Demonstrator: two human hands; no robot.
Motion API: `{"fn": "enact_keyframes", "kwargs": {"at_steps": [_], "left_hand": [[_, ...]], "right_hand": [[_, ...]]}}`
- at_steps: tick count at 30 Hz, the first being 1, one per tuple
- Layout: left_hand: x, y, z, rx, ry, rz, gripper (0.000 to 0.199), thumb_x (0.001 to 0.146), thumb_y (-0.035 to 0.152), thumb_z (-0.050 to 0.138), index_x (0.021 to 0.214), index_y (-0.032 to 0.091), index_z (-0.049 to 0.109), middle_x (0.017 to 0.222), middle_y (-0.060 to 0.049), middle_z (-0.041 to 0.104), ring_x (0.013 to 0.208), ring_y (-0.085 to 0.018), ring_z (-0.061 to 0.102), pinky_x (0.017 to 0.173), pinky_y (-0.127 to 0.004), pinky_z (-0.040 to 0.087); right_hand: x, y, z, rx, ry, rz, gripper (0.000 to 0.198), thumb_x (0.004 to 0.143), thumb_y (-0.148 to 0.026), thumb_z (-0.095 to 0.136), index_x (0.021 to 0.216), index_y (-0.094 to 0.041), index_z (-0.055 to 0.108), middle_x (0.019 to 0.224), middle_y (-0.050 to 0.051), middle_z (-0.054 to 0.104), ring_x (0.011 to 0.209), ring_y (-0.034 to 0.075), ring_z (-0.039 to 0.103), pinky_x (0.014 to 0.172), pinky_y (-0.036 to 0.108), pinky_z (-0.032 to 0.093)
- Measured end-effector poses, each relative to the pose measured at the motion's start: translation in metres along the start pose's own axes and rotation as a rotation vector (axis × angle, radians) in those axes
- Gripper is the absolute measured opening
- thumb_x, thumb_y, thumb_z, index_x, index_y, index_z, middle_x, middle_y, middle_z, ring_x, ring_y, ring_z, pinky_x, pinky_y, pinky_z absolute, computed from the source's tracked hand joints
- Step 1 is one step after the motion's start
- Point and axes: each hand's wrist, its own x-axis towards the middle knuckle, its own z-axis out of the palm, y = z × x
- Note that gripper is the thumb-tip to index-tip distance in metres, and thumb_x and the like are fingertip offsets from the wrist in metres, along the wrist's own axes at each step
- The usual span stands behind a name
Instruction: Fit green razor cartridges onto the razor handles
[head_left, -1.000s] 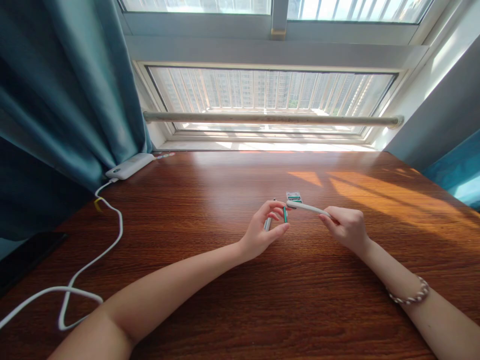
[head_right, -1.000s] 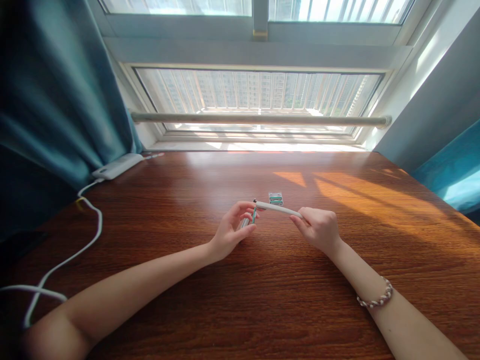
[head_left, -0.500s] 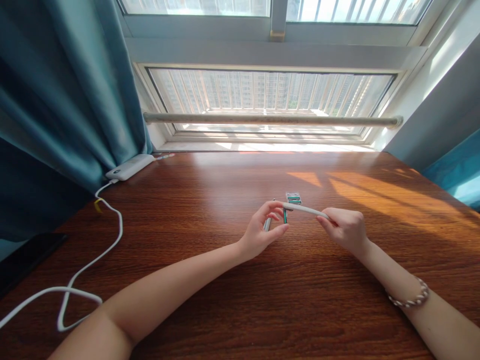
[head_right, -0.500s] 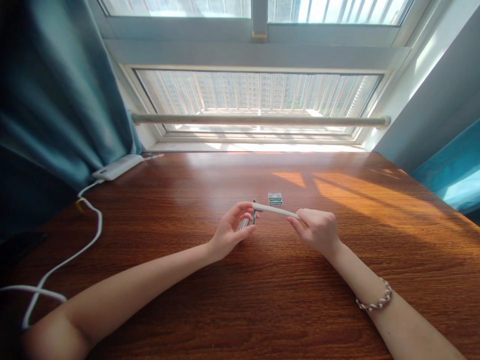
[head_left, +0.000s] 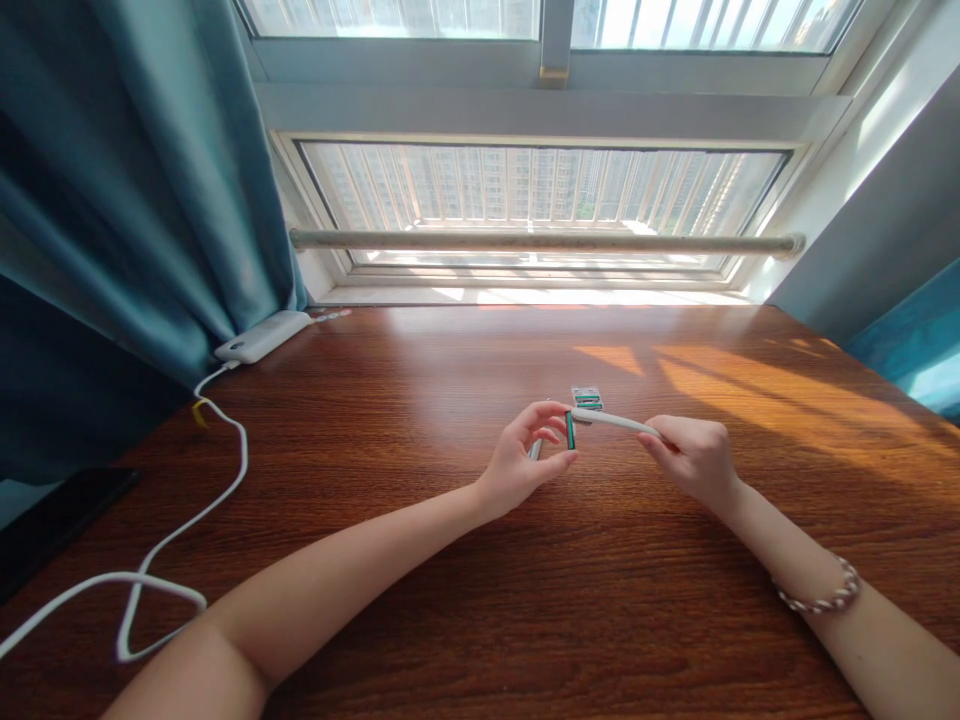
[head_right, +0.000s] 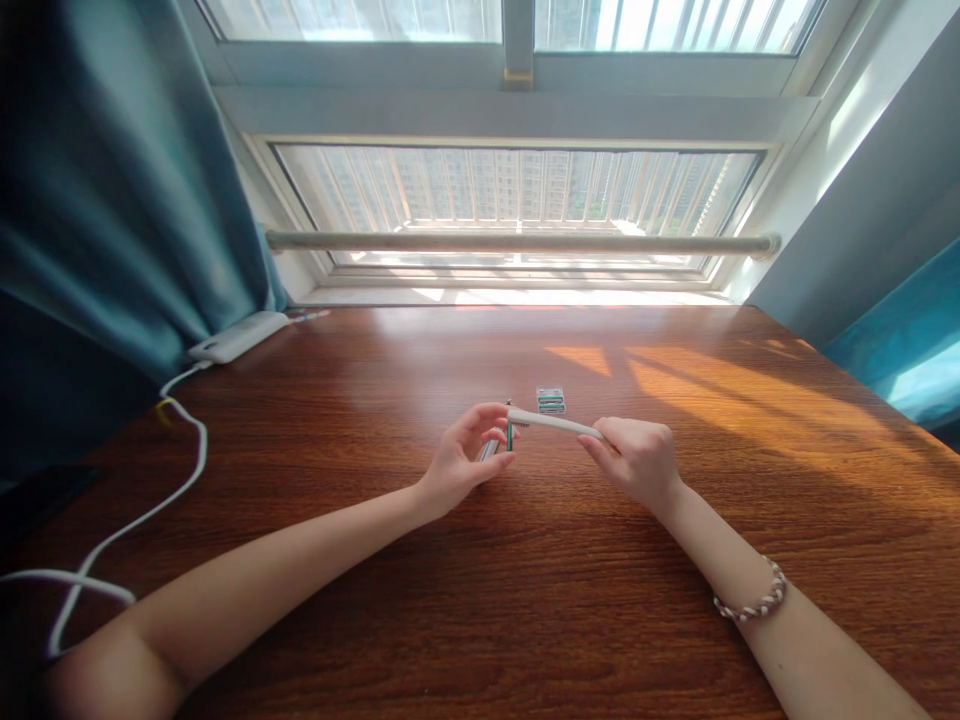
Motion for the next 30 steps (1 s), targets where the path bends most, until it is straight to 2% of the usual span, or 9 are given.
{"fn": "enact_keyframes", "kwargs": {"at_steps": [2, 4, 6, 9, 12, 15, 21, 30], "left_hand": [[0.000, 0.001, 0.001, 0.007, 0.002, 0.002, 0.042, 0.068, 0.018, 0.064, 0.106, 0.019, 0.047, 0.105, -0.009, 0.056, 0.088, -0.015, 0.052, 0.074, -0.029, 0.042], [0.001, 0.003, 0.001, 0.016, -0.013, 0.005, 0.040, 0.068, 0.018, 0.063, 0.106, 0.018, 0.048, 0.108, -0.010, 0.055, 0.089, -0.015, 0.052, 0.075, -0.029, 0.041], [0.001, 0.005, 0.002, 0.029, -0.039, 0.004, 0.038, 0.069, 0.017, 0.063, 0.105, 0.018, 0.050, 0.110, -0.010, 0.055, 0.090, -0.015, 0.052, 0.075, -0.028, 0.041], [0.001, 0.005, 0.003, 0.010, -0.115, -0.042, 0.039, 0.068, 0.017, 0.063, 0.106, 0.018, 0.051, 0.108, -0.011, 0.058, 0.086, -0.014, 0.054, 0.075, -0.028, 0.041], [0.000, 0.003, 0.003, -0.065, -0.249, -0.162, 0.045, 0.069, 0.020, 0.063, 0.112, 0.017, 0.049, 0.097, -0.011, 0.063, 0.081, -0.015, 0.057, 0.073, -0.029, 0.043], [0.000, 0.003, 0.003, -0.088, -0.340, -0.255, 0.050, 0.070, 0.023, 0.062, 0.117, 0.017, 0.047, 0.088, -0.010, 0.065, 0.082, -0.017, 0.060, 0.072, -0.030, 0.044], [-0.001, 0.008, 0.005, -0.025, -0.410, -0.310, 0.053, 0.070, 0.027, 0.061, 0.121, 0.018, 0.047, 0.086, -0.009, 0.066, 0.077, -0.017, 0.060, 0.068, -0.027, 0.044], [-0.002, 0.002, 0.005, -0.042, -0.417, -0.285, 0.060, 0.073, 0.023, 0.058, 0.129, 0.021, 0.036, 0.091, -0.010, 0.067, 0.079, -0.016, 0.060, 0.072, -0.028, 0.045]], "right_hand": [[0.000, 0.000, 0.000, -0.002, -0.010, 0.019, 0.037, 0.083, -0.041, 0.042, 0.058, -0.017, 0.055, 0.050, 0.000, 0.050, 0.050, 0.011, 0.046, 0.053, 0.024, 0.024], [0.001, -0.002, 0.001, 0.014, -0.005, 0.117, 0.039, 0.083, -0.042, 0.041, 0.054, -0.018, 0.051, 0.047, -0.001, 0.045, 0.048, 0.010, 0.043, 0.052, 0.024, 0.023], [0.002, -0.005, 0.001, 0.135, -0.009, 0.228, 0.041, 0.084, -0.043, 0.039, 0.053, -0.018, 0.049, 0.045, -0.002, 0.038, 0.046, 0.009, 0.038, 0.051, 0.024, 0.023], [0.005, -0.017, 0.001, 0.543, -0.070, 0.379, 0.039, 0.083, -0.048, 0.039, 0.063, -0.018, 0.054, 0.046, -0.005, 0.031, 0.044, 0.008, 0.031, 0.048, 0.023, 0.022], [0.007, -0.034, 0.003, 1.023, -0.191, 0.563, 0.034, 0.078, -0.051, 0.046, 0.077, -0.018, 0.055, 0.046, -0.008, 0.023, 0.041, 0.006, 0.021, 0.042, 0.022, 0.016], [0.006, -0.047, 0.005, 1.305, -0.311, 0.693, 0.034, 0.072, -0.048, 0.057, 0.083, -0.016, 0.056, 0.043, -0.010, 0.023, 0.038, 0.004, 0.017, 0.038, 0.021, 0.010], [0.004, -0.052, 0.008, 1.481, -0.371, 0.800, 0.035, 0.066, -0.041, 0.065, 0.085, -0.013, 0.057, 0.041, -0.011, 0.026, 0.036, 0.001, 0.015, 0.035, 0.020, 0.007], [0.002, -0.052, 0.008, 1.509, -0.344, 0.848, 0.026, 0.067, -0.034, 0.067, 0.082, -0.014, 0.060, 0.040, -0.011, 0.028, 0.035, 0.000, 0.016, 0.035, 0.020, 0.006]]}}
